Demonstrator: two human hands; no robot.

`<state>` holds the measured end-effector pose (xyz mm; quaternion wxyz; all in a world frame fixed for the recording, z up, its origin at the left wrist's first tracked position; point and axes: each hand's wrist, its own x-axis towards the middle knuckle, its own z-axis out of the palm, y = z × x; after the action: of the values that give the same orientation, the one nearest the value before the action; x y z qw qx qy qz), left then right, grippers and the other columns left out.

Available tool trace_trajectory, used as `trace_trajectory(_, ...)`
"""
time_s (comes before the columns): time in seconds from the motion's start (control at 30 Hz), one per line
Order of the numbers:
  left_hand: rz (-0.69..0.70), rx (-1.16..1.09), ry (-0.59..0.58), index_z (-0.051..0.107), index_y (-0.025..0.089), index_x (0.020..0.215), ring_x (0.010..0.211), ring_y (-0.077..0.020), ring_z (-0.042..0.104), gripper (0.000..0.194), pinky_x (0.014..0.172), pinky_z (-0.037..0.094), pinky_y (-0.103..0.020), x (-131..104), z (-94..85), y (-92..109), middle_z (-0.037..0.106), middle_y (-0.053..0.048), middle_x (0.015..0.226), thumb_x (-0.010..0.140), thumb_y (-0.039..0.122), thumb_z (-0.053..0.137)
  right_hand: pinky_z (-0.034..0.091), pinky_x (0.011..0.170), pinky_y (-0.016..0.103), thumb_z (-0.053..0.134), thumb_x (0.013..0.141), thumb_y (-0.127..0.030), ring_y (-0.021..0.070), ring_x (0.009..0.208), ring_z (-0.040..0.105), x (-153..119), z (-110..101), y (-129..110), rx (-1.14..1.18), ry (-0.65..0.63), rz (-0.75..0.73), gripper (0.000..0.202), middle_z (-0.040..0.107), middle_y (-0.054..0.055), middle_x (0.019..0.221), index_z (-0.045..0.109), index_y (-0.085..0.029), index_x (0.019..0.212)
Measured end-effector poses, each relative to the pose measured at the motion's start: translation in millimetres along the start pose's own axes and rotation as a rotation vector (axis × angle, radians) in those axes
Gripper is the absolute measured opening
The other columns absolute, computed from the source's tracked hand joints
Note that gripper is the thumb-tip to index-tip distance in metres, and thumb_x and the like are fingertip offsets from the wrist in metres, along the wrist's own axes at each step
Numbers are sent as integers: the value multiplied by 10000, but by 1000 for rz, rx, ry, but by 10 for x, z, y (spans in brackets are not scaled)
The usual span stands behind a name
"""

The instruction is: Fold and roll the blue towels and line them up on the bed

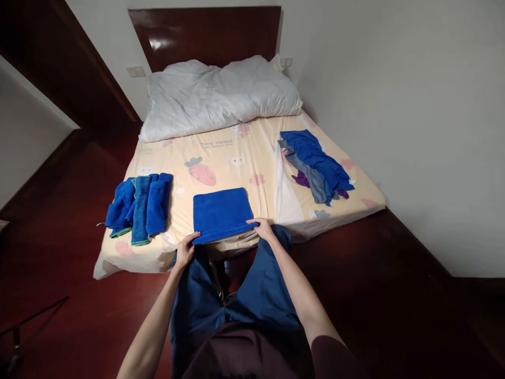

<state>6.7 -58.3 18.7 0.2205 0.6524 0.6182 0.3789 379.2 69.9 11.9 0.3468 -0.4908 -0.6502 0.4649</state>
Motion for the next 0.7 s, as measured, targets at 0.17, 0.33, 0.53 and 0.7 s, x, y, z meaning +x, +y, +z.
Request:
trace_trajectory(0.17, -42, -29, 24, 712, 199, 1140, 1196, -215, 655, 499, 1103, 502, -463, 45, 16, 7, 725, -73, 1217, 744, 120, 419, 581, 992, 443, 430, 548, -31, 232, 1092, 726, 4, 0, 48, 25, -2, 24, 576, 782, 40, 1079, 795, -188, 965)
trace_trajectory(0.33, -46, -56, 44, 707, 180, 1140, 1139, -220, 675, 443, 1052, 534, -439, 77, 36, 6, 730, -90, 1183, 781, 168, 447, 536, 1059, 427, 437, 538, -22, 215, 1101, 722, -7, 6, 10, 3, 19, -12, 561, 780, 40, 1091, 793, -187, 938)
trace_trajectory(0.53, -104, -147, 91, 726, 193, 1070, 1119, -225, 680, 381, 1066, 514, -443, 53, 52, 14, 742, -82, 1149, 788, 185, 470, 589, 962, 394, 477, 575, -62, 213, 981, 746, -20, -17, 7, 24, 16, 9, 484, 789, 40, 1023, 794, -189, 918)
trace_trajectory(0.7, -155, -150, 152, 716, 189, 1064, 1055, -243, 686, 292, 1003, 528, -423, 15, 73, 41, 742, -91, 1101, 890, 319, 520, 619, 636, 321, 658, 702, -236, 166, 597, 675, -29, -32, 13, 163, 15, 96, 304, 749, 15, 755, 764, -173, 980)
